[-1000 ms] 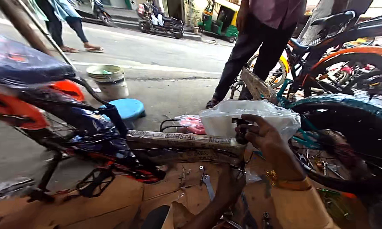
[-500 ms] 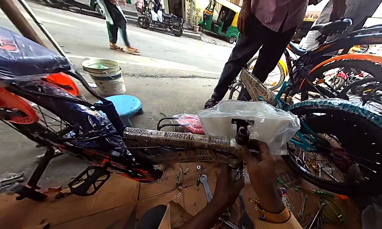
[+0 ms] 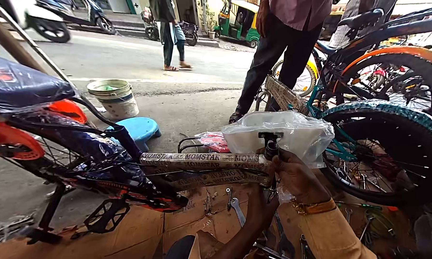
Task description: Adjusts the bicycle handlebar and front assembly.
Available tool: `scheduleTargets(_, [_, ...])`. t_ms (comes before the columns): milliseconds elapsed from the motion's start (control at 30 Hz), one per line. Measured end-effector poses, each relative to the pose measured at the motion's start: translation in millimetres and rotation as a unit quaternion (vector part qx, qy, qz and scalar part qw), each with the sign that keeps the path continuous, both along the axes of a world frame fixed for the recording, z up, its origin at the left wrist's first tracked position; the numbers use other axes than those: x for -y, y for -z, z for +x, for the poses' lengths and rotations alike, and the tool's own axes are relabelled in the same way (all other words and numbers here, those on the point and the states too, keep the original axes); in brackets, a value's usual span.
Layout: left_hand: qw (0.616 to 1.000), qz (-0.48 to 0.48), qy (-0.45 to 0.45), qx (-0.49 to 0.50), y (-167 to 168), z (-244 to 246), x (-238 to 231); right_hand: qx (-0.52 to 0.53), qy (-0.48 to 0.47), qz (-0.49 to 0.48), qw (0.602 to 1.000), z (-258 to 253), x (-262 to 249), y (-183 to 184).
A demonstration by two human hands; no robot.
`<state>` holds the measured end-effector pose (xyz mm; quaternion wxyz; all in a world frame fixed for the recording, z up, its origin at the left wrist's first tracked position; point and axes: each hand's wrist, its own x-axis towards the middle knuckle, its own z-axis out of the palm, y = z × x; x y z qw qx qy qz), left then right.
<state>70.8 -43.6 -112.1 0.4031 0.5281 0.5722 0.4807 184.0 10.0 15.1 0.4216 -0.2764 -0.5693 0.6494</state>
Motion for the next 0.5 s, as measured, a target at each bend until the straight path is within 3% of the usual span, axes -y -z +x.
scheduleTargets(100, [1.000,0.014,0.000,0.008,4,2,1,0.018,0.105,-0.009,0.994,-11,20,-3])
scheduleTargets(200, [1.000,-0.008,0.001,0.010,3,1,3,0.048,0.118,0.010,0.992,-11,26,-4])
scheduleTargets(333, [0.999,-0.045,0.006,0.007,1,-2,2,0.062,0.066,0.050,0.995,-4,10,-2])
scheduleTargets(500, [0.998,-0.052,0.005,0.016,1,-1,0,0.039,-0.055,-0.004,0.998,-4,-28,-7])
